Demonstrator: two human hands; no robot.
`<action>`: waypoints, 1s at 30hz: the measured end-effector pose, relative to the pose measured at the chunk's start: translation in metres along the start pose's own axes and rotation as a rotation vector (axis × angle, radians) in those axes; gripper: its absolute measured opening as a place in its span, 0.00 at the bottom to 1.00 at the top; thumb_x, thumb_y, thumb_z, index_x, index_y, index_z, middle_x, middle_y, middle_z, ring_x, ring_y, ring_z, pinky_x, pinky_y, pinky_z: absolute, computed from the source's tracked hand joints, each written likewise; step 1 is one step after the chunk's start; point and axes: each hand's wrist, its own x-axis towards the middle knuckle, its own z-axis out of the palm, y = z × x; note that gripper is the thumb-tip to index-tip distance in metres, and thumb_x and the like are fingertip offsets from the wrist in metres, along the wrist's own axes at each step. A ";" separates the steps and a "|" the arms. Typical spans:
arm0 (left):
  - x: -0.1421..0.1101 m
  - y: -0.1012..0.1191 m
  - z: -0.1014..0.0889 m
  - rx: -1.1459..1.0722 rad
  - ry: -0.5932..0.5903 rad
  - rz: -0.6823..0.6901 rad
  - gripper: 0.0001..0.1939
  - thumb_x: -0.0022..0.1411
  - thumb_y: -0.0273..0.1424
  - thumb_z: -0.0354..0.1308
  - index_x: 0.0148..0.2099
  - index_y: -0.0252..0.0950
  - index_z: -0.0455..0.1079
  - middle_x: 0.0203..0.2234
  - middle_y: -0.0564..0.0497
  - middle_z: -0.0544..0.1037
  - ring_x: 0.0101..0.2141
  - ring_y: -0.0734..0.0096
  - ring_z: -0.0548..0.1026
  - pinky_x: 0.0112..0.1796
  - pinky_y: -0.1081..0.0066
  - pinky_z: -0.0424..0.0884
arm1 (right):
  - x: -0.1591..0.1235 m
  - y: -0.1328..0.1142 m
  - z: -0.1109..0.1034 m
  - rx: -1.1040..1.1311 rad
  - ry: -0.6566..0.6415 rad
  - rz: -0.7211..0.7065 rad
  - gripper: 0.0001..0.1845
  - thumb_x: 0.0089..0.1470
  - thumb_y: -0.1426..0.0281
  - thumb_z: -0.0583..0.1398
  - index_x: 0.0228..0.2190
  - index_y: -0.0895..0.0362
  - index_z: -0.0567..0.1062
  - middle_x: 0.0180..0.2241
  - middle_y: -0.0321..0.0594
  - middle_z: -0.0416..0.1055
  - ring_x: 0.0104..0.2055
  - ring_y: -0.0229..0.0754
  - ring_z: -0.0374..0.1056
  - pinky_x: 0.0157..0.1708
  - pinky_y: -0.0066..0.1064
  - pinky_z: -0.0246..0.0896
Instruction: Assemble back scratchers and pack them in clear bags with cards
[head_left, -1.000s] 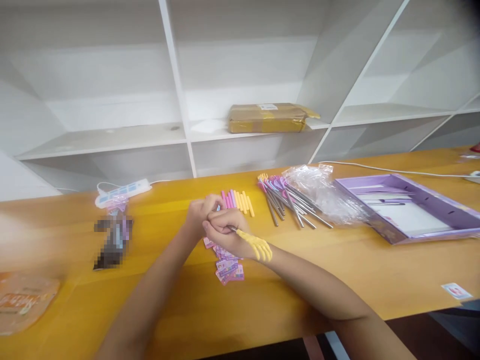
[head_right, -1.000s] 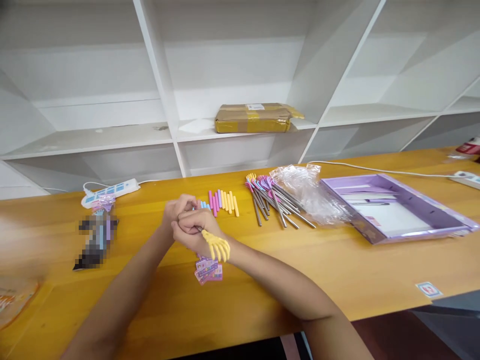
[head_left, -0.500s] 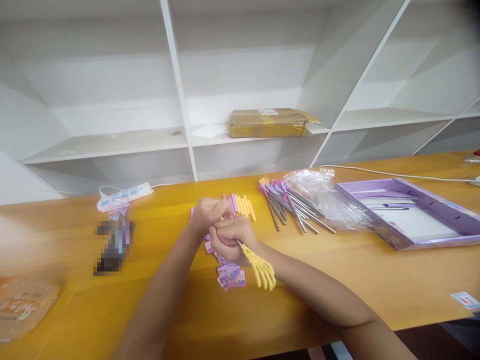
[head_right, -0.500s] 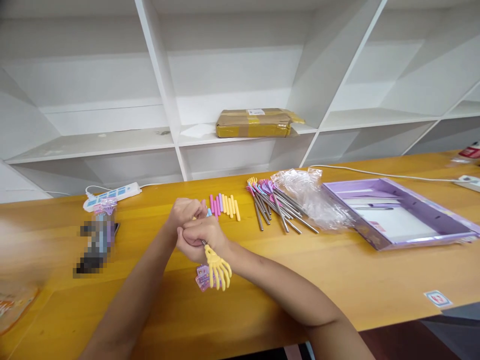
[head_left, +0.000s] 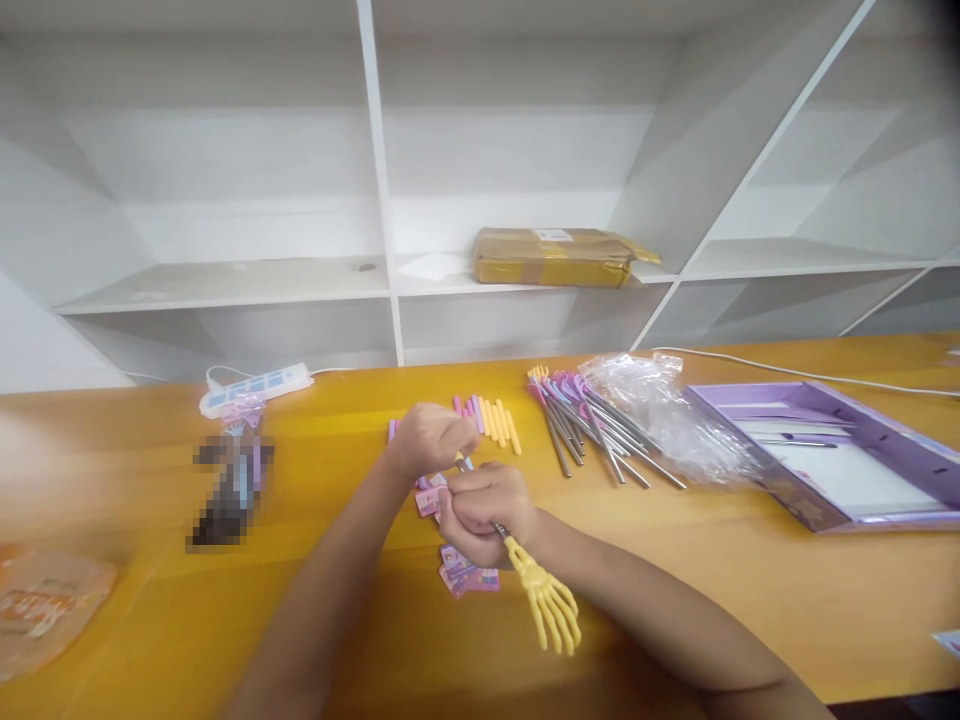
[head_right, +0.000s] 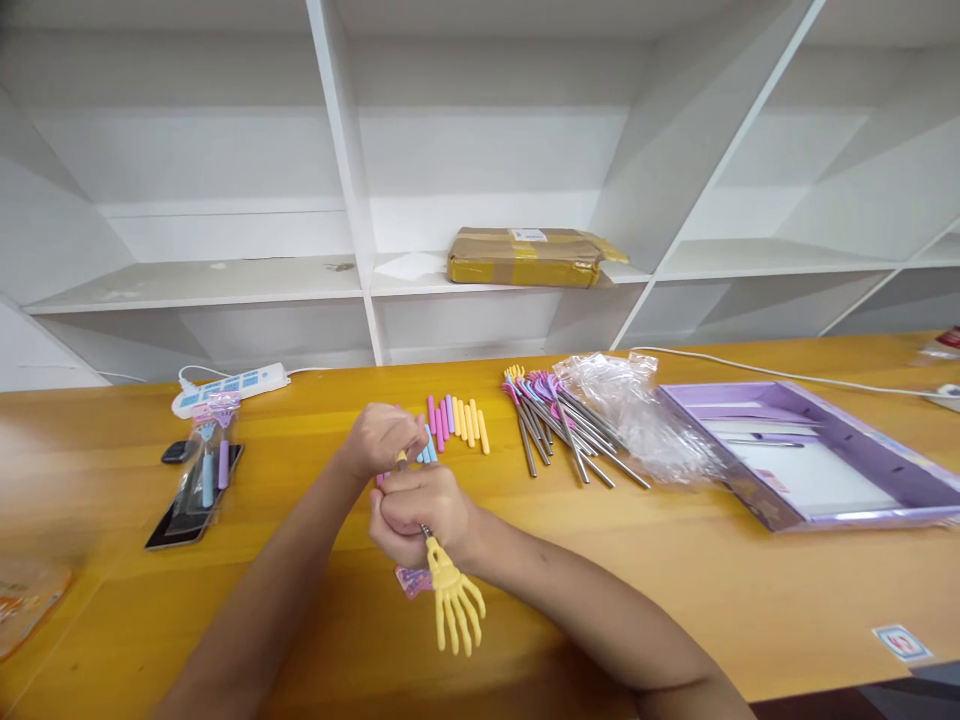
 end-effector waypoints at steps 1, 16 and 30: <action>-0.001 -0.001 0.000 0.000 0.002 0.009 0.17 0.66 0.17 0.55 0.28 0.40 0.59 0.15 0.61 0.63 0.17 0.75 0.61 0.24 0.68 0.53 | -0.001 -0.001 0.000 0.018 0.014 -0.010 0.28 0.60 0.83 0.56 0.25 0.55 0.40 0.21 0.30 0.39 0.23 0.34 0.35 0.22 0.30 0.38; -0.023 -0.036 -0.014 0.091 -0.010 -0.019 0.19 0.65 0.16 0.55 0.28 0.41 0.55 0.16 0.61 0.61 0.17 0.75 0.58 0.23 0.68 0.53 | -0.006 -0.003 0.002 0.004 -0.073 -0.074 0.30 0.59 0.83 0.56 0.26 0.54 0.38 0.22 0.29 0.38 0.21 0.33 0.37 0.21 0.30 0.38; -0.063 -0.103 -0.073 0.452 -0.178 -0.828 0.09 0.66 0.27 0.54 0.31 0.41 0.63 0.19 0.54 0.68 0.22 0.68 0.68 0.28 0.70 0.60 | 0.003 -0.038 -0.047 0.278 -0.171 -0.154 0.30 0.53 0.84 0.59 0.25 0.54 0.40 0.21 0.29 0.35 0.20 0.36 0.31 0.22 0.38 0.33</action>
